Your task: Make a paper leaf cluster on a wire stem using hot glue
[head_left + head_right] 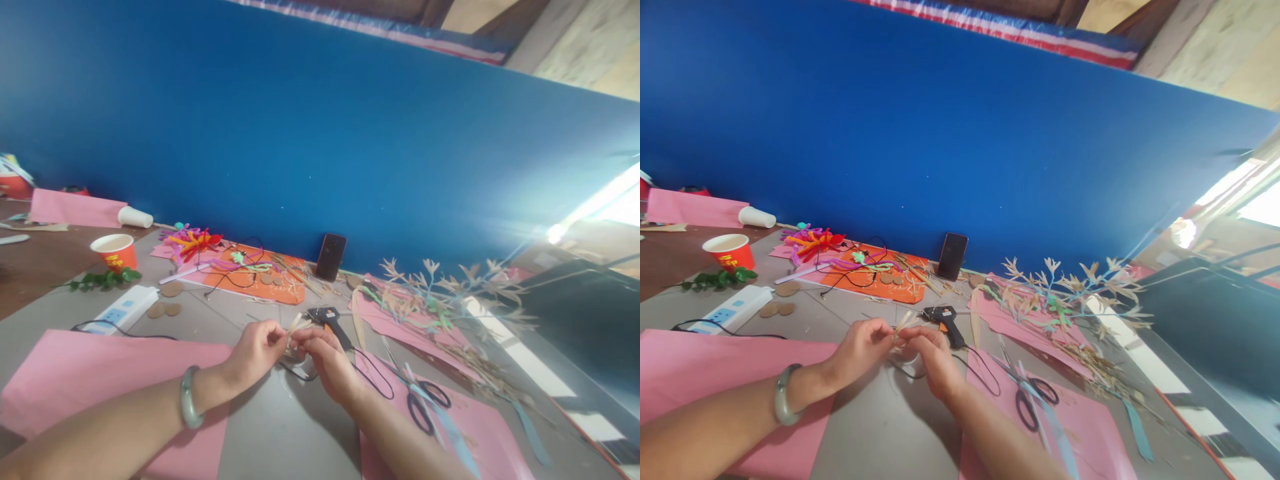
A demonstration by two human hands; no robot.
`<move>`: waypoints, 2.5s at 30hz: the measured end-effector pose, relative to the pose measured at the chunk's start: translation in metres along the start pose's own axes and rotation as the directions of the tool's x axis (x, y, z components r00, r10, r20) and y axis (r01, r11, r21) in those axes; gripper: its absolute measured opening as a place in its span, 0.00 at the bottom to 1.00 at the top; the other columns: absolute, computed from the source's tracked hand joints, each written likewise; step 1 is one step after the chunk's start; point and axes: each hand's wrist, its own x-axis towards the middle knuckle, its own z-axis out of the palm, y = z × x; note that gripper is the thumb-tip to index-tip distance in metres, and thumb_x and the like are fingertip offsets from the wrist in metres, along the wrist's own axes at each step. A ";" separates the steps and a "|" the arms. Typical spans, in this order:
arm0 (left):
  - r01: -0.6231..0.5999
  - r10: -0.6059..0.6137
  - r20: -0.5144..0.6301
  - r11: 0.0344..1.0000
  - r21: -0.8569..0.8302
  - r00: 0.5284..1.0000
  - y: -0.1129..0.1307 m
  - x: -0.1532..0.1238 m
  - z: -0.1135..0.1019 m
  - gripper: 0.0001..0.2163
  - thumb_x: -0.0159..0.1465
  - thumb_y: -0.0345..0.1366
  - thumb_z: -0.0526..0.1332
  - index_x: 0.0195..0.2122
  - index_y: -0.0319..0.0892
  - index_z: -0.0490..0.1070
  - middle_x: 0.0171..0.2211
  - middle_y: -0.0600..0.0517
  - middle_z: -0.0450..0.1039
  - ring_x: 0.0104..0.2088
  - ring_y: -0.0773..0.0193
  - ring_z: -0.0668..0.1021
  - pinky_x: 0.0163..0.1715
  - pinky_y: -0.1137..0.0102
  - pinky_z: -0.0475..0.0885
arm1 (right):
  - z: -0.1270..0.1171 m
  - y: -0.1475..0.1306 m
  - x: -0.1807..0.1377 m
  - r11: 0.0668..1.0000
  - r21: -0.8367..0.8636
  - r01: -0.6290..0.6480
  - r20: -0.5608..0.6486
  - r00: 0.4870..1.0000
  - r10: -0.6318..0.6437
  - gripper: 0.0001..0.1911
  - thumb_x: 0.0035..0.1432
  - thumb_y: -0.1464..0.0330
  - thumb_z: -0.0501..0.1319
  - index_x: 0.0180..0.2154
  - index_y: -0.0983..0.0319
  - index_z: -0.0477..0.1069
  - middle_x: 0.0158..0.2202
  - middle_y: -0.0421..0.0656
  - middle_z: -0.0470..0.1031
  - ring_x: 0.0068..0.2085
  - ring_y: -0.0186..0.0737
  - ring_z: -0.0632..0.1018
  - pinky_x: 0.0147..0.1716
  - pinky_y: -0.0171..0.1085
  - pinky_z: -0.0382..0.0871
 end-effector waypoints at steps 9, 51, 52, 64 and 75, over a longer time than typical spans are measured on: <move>0.024 -0.024 -0.019 0.999 -0.026 1.000 -0.003 0.002 0.000 0.08 0.58 0.36 0.60 0.27 0.38 0.73 0.23 0.52 0.76 0.24 0.66 0.75 0.22 0.76 0.65 | -0.001 -0.001 0.000 0.993 -0.108 0.054 0.034 0.998 -0.051 0.09 0.46 0.71 0.60 0.30 0.62 0.79 0.29 0.43 0.78 0.29 0.37 0.72 0.33 0.36 0.65; 0.097 -0.034 0.192 0.940 -0.328 0.981 0.006 0.011 -0.010 0.08 0.55 0.38 0.65 0.28 0.38 0.75 0.28 0.51 0.74 0.33 0.63 0.74 0.37 0.71 0.67 | -0.001 -0.001 -0.001 0.871 -0.457 0.182 0.054 0.983 -0.177 0.11 0.50 0.62 0.67 0.22 0.61 0.77 0.20 0.38 0.72 0.24 0.34 0.69 0.27 0.35 0.62; 0.087 -0.028 0.191 0.946 -0.312 0.981 0.006 0.011 -0.011 0.08 0.55 0.38 0.65 0.28 0.38 0.75 0.28 0.51 0.73 0.33 0.63 0.74 0.36 0.71 0.67 | -0.001 -0.001 -0.001 0.869 -0.459 0.183 0.055 0.983 -0.178 0.11 0.50 0.62 0.67 0.21 0.61 0.77 0.20 0.38 0.72 0.24 0.34 0.69 0.27 0.35 0.62; 0.058 -0.055 0.019 0.956 -0.288 0.998 -0.007 0.020 -0.016 0.11 0.57 0.41 0.65 0.28 0.37 0.77 0.26 0.51 0.75 0.29 0.64 0.74 0.33 0.72 0.67 | -0.009 -0.005 0.002 0.763 -0.587 0.271 0.032 0.949 -0.312 0.10 0.54 0.61 0.64 0.26 0.59 0.77 0.26 0.41 0.77 0.30 0.42 0.74 0.35 0.39 0.65; -0.028 -0.017 -0.194 0.974 -0.226 0.981 -0.019 0.032 -0.023 0.09 0.55 0.39 0.66 0.28 0.37 0.76 0.26 0.51 0.76 0.27 0.65 0.75 0.30 0.73 0.68 | -0.027 0.001 0.013 0.237 -0.884 0.403 0.267 0.851 -0.452 0.08 0.59 0.63 0.60 0.33 0.60 0.74 0.28 0.41 0.75 0.31 0.39 0.73 0.38 0.39 0.59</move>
